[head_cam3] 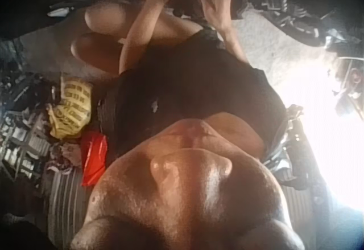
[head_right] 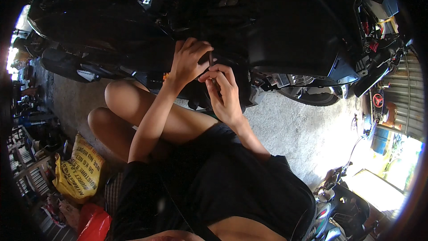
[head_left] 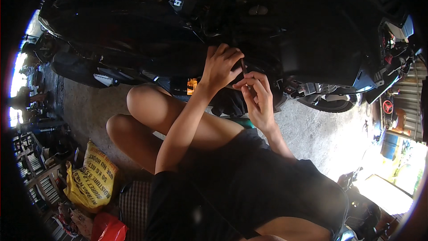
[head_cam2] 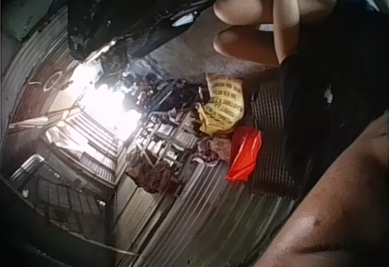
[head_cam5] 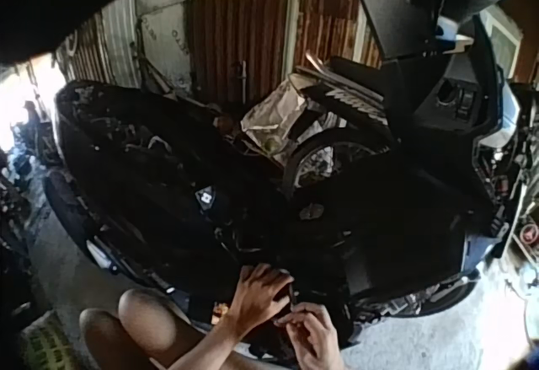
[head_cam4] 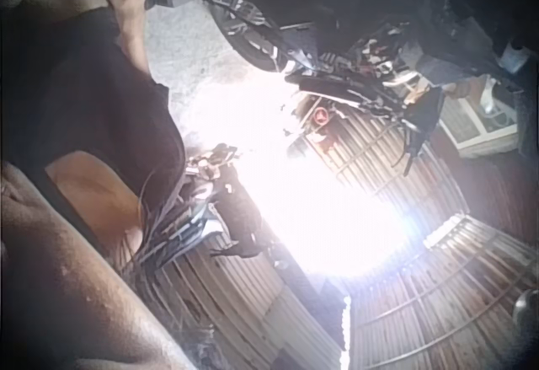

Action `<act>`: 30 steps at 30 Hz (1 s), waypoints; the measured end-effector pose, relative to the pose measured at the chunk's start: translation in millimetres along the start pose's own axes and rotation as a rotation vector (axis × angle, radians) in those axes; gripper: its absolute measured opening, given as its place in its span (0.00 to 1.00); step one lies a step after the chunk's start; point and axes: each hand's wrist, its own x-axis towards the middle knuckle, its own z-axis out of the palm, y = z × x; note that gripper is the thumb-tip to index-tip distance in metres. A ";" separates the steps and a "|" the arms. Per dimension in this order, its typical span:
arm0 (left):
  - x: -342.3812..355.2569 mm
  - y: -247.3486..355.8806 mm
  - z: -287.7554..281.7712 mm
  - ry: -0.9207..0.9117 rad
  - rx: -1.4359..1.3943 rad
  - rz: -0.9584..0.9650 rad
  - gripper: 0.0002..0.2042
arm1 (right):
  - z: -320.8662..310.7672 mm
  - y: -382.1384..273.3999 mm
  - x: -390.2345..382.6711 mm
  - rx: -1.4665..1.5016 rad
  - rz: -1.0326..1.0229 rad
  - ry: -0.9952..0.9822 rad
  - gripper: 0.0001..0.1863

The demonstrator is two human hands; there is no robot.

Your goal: The person unfastens parts on a motorcycle using an Allen key and an open-ended wrench, then wipes down the motorcycle body with a cloth.

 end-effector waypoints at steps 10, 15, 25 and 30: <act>-2.1 -6.0 6.5 -0.105 0.017 -0.006 0.14 | -12.2 -2.4 10.2 -0.048 -0.185 -0.195 0.23; -2.8 -7.1 5.0 -0.130 -0.014 0.001 0.12 | -11.6 0.5 12.9 -0.242 -0.191 -0.189 0.21; -0.8 -0.2 0.0 -0.223 -0.015 -0.004 0.13 | -8.3 9.5 9.6 -0.219 -0.115 0.081 0.14; -2.6 -3.0 1.3 -0.231 0.029 0.011 0.14 | -9.6 8.2 8.3 -0.156 -0.004 0.051 0.11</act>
